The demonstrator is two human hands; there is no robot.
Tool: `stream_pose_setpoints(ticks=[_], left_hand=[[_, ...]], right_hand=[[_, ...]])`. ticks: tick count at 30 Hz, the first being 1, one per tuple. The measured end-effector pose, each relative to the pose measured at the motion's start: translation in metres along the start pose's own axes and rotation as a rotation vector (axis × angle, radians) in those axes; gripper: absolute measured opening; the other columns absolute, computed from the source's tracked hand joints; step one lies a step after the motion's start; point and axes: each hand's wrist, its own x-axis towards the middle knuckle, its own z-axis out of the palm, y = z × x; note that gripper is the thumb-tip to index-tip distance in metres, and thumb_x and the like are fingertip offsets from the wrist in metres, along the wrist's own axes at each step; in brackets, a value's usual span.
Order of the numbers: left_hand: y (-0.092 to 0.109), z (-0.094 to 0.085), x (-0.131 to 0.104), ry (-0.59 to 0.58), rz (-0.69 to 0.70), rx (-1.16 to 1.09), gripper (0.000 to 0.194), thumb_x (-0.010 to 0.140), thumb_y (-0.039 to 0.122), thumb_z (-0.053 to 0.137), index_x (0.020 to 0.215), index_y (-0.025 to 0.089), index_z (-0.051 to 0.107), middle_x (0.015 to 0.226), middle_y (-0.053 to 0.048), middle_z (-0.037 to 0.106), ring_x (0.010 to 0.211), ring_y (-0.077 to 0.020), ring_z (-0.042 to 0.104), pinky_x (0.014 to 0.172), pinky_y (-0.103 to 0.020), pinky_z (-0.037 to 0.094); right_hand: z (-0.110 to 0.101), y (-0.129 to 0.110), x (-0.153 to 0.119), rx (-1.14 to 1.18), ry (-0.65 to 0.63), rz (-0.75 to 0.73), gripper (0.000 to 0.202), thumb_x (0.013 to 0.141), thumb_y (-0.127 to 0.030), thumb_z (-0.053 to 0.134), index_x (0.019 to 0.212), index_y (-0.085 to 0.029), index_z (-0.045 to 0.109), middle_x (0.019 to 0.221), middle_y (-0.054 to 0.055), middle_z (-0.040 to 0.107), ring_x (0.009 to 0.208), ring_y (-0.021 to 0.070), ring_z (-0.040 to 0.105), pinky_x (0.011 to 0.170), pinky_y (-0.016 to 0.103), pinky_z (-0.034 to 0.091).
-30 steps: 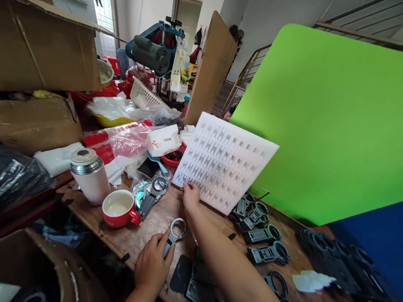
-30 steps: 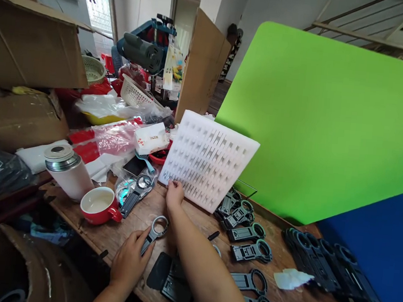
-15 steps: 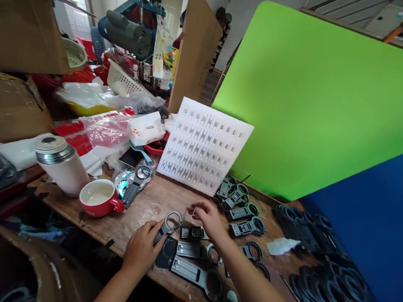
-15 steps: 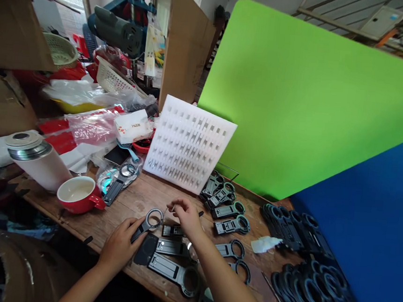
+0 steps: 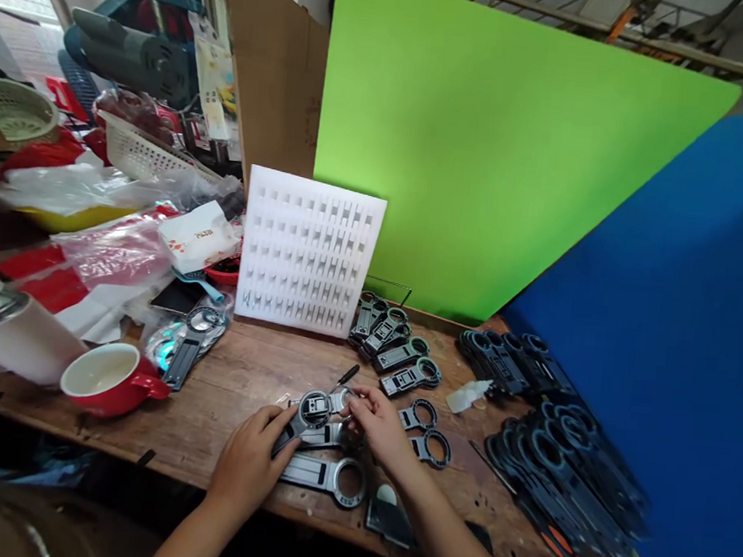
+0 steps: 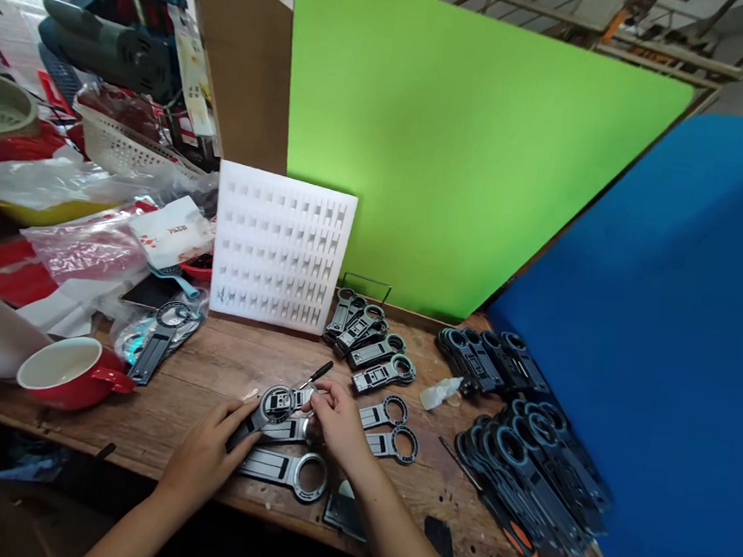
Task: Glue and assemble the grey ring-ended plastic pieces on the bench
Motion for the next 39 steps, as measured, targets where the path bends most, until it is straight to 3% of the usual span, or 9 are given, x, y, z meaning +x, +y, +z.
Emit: stream_pose_setpoints(ticks=[13,16,19,21,24,32,39], left_hand=[[0.013,0.002,0.002,-0.016,0.043,0.058,0.041,0.084,0.037,0.051,0.123,0.026,0.053,0.109,-0.007,0.061,0.095,-0.022,0.061,0.083,-0.037,0.05],[0.013,0.0,0.003,-0.018,0.038,0.052,0.04,0.084,0.037,0.051,0.122,0.025,0.055,0.109,-0.007,0.061,0.095,-0.0223,0.061,0.084,-0.038,0.05],[0.014,-0.002,0.003,-0.033,0.031,0.034,0.04,0.084,0.037,0.051,0.122,0.025,0.055,0.108,-0.007,0.061,0.094,-0.022,0.061,0.085,-0.039,0.05],[0.014,-0.004,0.003,-0.043,0.025,0.018,0.04,0.084,0.036,0.052,0.122,0.025,0.055,0.108,-0.007,0.061,0.095,-0.0217,0.061,0.086,-0.038,0.05],[0.014,-0.008,0.003,-0.052,0.018,-0.013,0.039,0.083,0.037,0.052,0.121,0.026,0.055,0.108,-0.006,0.061,0.096,-0.0215,0.061,0.086,-0.037,0.05],[0.016,-0.015,0.003,-0.066,0.019,-0.041,0.04,0.084,0.035,0.052,0.122,0.026,0.054,0.107,-0.007,0.061,0.096,-0.0214,0.061,0.086,-0.037,0.049],[0.014,-0.016,0.005,-0.054,0.024,0.005,0.039,0.082,0.035,0.054,0.12,0.027,0.057,0.103,-0.006,0.063,0.092,-0.0209,0.062,0.081,-0.034,0.051]], right_hand=[[-0.009,0.004,-0.005,0.184,0.023,0.09,0.03,0.068,-0.039,0.067,0.087,-0.017,0.058,0.066,0.001,0.066,0.044,0.0085,0.05,0.043,0.02,0.038],[-0.009,-0.002,-0.01,0.132,0.065,-0.047,0.024,0.073,-0.039,0.065,0.086,-0.019,0.061,0.077,0.003,0.069,0.054,0.0118,0.057,0.05,0.023,0.045],[-0.013,-0.008,-0.016,-0.145,0.111,-0.359,0.015,0.079,-0.033,0.062,0.087,-0.021,0.067,0.088,0.005,0.07,0.079,0.0179,0.064,0.073,0.032,0.051],[-0.017,-0.009,-0.018,-0.385,0.059,-0.585,0.013,0.082,-0.027,0.06,0.09,-0.023,0.069,0.095,0.006,0.07,0.093,0.0201,0.063,0.085,0.037,0.048],[-0.025,-0.003,-0.018,-0.61,-0.081,-0.786,0.019,0.085,-0.02,0.054,0.099,-0.024,0.068,0.104,0.009,0.068,0.097,0.0201,0.063,0.085,0.038,0.049],[-0.031,0.009,-0.014,-0.971,-0.109,-0.897,0.023,0.086,-0.017,0.049,0.102,-0.021,0.065,0.106,0.013,0.067,0.099,0.0234,0.061,0.082,0.04,0.051],[-0.029,0.007,-0.013,-0.976,-0.122,-0.906,0.022,0.088,-0.018,0.047,0.102,-0.021,0.064,0.103,0.012,0.067,0.096,0.0219,0.061,0.081,0.038,0.05]])
